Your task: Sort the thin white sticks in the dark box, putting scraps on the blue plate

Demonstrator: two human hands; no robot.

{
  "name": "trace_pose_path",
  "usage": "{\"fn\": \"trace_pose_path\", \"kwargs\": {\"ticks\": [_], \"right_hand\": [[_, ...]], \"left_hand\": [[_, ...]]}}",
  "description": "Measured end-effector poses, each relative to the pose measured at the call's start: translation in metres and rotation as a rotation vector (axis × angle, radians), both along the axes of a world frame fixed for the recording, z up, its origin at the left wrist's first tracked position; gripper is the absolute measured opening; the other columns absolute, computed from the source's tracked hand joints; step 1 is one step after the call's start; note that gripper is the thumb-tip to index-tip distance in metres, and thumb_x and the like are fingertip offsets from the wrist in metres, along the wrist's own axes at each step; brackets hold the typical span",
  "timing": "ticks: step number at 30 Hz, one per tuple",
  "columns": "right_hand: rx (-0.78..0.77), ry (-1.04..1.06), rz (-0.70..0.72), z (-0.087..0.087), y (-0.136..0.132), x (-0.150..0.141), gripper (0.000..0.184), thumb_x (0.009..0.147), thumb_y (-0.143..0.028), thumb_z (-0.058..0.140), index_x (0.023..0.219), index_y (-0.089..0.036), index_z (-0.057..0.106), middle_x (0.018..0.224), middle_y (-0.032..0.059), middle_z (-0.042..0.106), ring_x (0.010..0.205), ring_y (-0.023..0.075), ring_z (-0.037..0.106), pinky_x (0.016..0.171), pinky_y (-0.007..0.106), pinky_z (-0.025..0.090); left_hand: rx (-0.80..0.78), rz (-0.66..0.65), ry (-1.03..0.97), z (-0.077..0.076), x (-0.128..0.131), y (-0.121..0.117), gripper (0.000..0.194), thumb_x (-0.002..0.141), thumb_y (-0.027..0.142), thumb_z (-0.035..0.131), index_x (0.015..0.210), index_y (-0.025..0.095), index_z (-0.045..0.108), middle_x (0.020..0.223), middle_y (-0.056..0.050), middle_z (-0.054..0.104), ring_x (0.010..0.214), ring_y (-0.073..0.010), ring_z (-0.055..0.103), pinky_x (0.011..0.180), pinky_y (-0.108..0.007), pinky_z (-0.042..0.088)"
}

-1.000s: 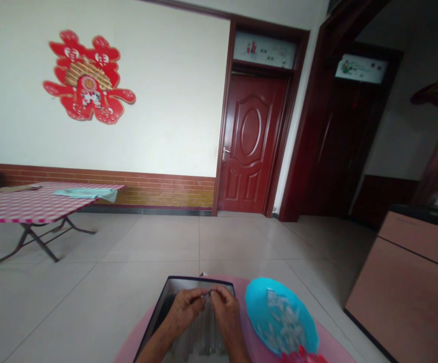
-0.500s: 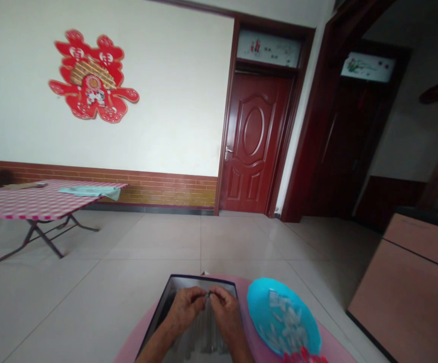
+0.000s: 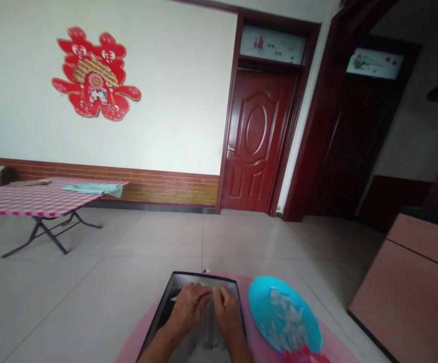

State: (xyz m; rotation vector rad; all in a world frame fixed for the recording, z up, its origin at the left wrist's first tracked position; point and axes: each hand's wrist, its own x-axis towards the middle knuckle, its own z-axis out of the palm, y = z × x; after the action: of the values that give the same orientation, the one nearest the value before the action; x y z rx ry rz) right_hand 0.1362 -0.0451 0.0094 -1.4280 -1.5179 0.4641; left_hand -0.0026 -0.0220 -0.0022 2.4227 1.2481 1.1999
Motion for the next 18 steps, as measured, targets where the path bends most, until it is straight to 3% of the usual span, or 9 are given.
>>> {"fn": "trace_pose_path", "kwargs": {"ticks": [4,9,14,18], "right_hand": [[0.028,-0.004,-0.024,0.0019,-0.0018,0.0005,0.043,0.089,-0.053,0.034,0.068,-0.023,0.057,0.071,0.0066,0.066,0.070,0.0210,0.060,0.068,0.031,0.044],[0.023,0.000,0.078,0.0036,-0.0038,0.0020,0.036,0.085,-0.052,0.041,0.075,-0.023,0.059,0.074,0.0038,0.066,0.075,0.0207,0.061,0.070,0.030,0.047],[0.012,-0.037,0.034,0.0018,-0.0030,0.0018,0.049,0.084,-0.064,0.038,0.066,-0.023,0.059,0.067,0.0048,0.066,0.067,0.0200,0.059,0.066,0.030,0.045],[-0.002,-0.038,0.016,-0.0010,-0.0016,0.0024,0.051,0.088,-0.059,0.033,0.067,-0.022,0.061,0.070,0.0083,0.068,0.067,0.0206,0.060,0.068,0.031,0.044]], "left_hand": [[-0.029,-0.005,0.001,-0.0005,0.0008,0.0004,0.026,0.084,0.017,0.048,0.093,0.021,0.071,0.081,-0.006,0.070,0.078,-0.0227,0.063,0.077,-0.036,0.046],[-0.027,0.007,-0.018,-0.0064,0.0008,0.0034,0.025,0.085,0.019,0.047,0.093,0.021,0.071,0.081,-0.006,0.070,0.078,-0.0220,0.062,0.077,-0.035,0.045],[-0.044,-0.004,0.034,-0.0069,0.0007,0.0031,0.024,0.085,0.020,0.047,0.094,0.021,0.070,0.083,-0.007,0.070,0.080,-0.0232,0.061,0.077,-0.037,0.044],[-0.059,-0.014,0.088,-0.0049,0.0009,0.0029,0.025,0.084,0.019,0.047,0.094,0.021,0.070,0.081,-0.007,0.068,0.080,-0.0230,0.060,0.077,-0.036,0.043]]}}
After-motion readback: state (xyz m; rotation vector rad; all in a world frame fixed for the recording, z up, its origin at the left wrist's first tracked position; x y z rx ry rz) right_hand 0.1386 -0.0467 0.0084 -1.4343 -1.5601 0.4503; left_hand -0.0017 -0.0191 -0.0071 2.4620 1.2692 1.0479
